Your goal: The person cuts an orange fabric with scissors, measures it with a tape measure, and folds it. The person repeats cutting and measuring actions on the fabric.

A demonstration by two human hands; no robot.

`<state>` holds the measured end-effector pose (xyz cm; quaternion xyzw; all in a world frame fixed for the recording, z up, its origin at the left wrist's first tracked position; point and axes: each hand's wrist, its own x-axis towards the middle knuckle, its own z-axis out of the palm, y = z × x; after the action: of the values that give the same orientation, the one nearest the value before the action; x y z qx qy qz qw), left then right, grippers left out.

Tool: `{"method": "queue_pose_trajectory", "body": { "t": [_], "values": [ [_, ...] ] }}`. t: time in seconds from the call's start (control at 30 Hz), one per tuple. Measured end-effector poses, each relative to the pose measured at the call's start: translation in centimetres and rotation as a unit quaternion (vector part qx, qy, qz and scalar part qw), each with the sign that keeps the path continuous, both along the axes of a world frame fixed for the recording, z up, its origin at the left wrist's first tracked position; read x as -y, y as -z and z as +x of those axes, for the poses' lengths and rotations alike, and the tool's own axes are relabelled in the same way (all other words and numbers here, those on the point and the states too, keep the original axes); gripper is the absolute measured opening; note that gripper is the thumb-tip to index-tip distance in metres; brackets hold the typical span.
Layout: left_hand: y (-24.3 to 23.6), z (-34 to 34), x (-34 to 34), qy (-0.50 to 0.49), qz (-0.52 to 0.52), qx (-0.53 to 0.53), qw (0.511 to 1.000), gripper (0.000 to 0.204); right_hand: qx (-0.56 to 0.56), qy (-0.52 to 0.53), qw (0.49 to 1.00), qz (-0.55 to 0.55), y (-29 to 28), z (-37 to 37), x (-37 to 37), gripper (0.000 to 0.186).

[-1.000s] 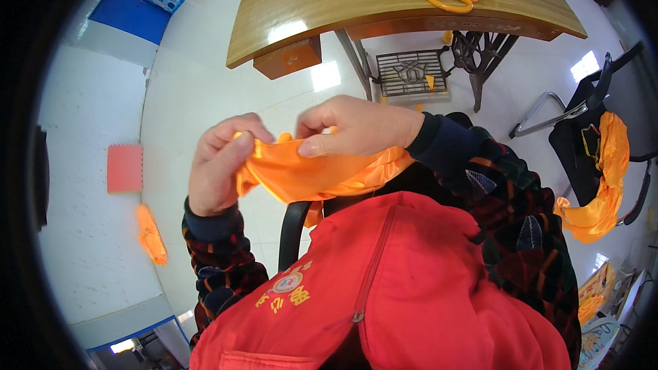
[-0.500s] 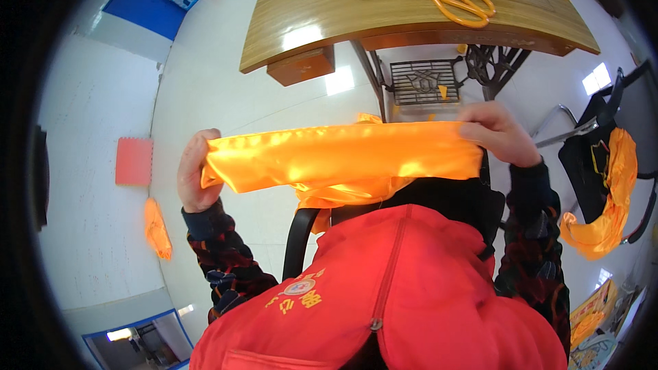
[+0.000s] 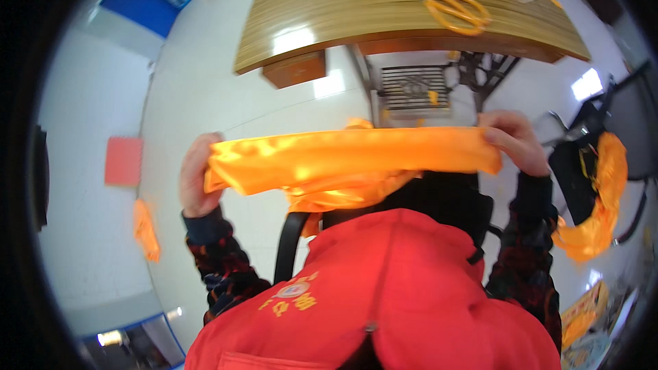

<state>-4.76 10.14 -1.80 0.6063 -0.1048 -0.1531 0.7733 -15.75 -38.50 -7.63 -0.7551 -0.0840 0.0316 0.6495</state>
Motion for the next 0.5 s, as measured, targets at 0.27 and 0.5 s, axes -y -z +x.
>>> {"method": "queue_pose_trajectory", "body": {
  "t": [0.27,0.5],
  "values": [
    [4.2,3.6,-3.9,-0.068,-0.058,-0.098,0.991,0.021,0.001,-0.014,0.999,0.041,-1.5,-1.0,0.1,0.014],
    [7.0,4.6,-6.8,-0.122,-0.083,-0.152,0.977,0.021,0.007,-0.010,0.999,0.038,-2.0,-1.2,0.2,0.014]
  ]
}}
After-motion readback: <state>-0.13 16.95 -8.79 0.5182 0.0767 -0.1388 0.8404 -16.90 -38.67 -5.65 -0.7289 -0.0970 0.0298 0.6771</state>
